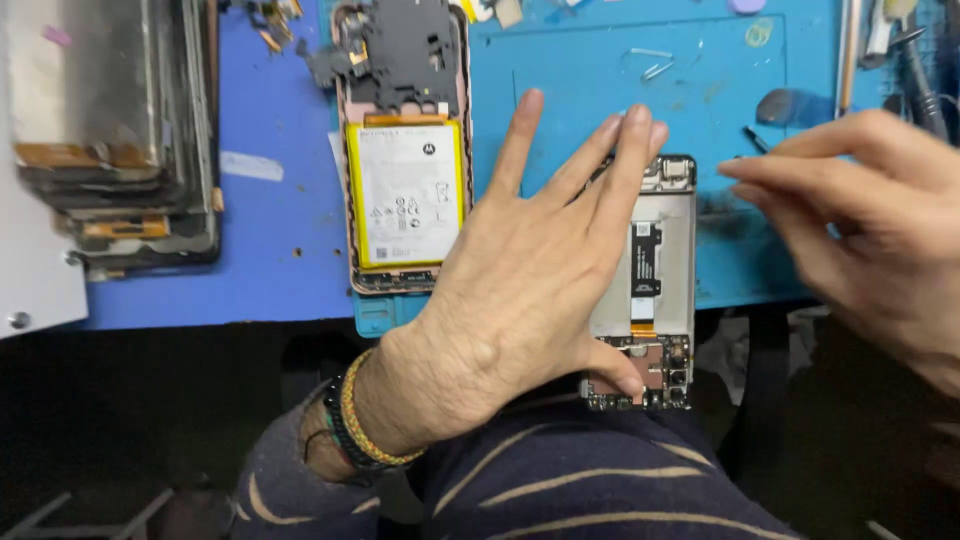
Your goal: The person wipes a removed phone battery with a cloth, then holds a disassembled smartphone steady while prying along the display frame edge with a metal spudger and using tweezers to work on components inside the phone body at a cluttered repair bench.
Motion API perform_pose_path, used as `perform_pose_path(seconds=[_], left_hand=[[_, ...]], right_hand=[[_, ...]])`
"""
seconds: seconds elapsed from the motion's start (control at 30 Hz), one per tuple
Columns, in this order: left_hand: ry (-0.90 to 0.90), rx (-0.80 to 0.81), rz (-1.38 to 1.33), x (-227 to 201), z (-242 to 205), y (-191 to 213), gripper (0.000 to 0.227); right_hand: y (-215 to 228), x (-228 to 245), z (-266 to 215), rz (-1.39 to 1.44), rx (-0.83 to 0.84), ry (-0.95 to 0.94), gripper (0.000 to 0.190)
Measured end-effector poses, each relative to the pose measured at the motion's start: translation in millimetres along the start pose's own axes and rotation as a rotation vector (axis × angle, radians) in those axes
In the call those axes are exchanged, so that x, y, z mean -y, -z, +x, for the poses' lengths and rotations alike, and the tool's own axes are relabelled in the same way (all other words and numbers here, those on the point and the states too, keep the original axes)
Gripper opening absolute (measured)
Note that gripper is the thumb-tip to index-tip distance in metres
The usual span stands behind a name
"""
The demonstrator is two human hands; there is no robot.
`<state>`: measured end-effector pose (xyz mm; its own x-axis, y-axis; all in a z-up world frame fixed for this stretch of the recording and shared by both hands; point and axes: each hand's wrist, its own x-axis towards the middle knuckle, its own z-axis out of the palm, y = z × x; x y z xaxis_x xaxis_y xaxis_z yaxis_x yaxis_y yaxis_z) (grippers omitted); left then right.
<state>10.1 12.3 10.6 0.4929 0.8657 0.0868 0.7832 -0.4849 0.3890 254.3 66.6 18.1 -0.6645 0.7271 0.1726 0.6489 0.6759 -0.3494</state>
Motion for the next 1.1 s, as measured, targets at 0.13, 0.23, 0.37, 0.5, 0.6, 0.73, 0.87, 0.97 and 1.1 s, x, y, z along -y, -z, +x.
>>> perform_pose_path(seconds=[0.13,0.23,0.37,0.5,0.6,0.73,0.87,0.97,1.1], left_hand=[[0.008,-0.015,0.013,2.7,-3.9,-5.5,0.162],[0.005,-0.004,0.023,2.9,-4.3,-3.9,0.161],[0.015,0.005,-0.002,3.6,-3.8,-4.9,0.161],[0.022,0.001,-0.047,4.3,-3.9,-5.5,0.159],[0.024,0.004,-0.06,4.8,-4.1,-6.6,0.158],[0.024,0.008,-0.066,5.3,-4.0,-6.2,0.155],[0.036,0.018,-0.056,4.5,-3.3,-7.2,0.156],[0.043,0.025,-0.046,2.9,-1.9,-6.5,0.157],[0.046,0.015,0.048,1.8,-1.9,-7.6,0.158]], right_hand=[[-4.4,-1.6,-13.0,0.178,0.008,-0.304,0.02],[-4.4,6.5,-1.4,0.197,0.049,-0.245,0.028],[-9.6,14.6,8.9,0.155,0.104,-0.239,0.035],[-19.1,10.1,2.7,0.192,0.018,-0.117,0.025],[-21.3,12.3,5.3,0.148,0.01,-0.062,0.023],[-22.2,14.7,4.9,-0.092,-0.012,0.133,0.019],[-24.3,26.3,15.4,-0.038,-0.001,0.041,0.019],[-24.5,25.8,15.6,-0.002,0.024,0.008,0.02],[-27.9,19.4,6.5,0.135,0.037,-0.14,0.016]])
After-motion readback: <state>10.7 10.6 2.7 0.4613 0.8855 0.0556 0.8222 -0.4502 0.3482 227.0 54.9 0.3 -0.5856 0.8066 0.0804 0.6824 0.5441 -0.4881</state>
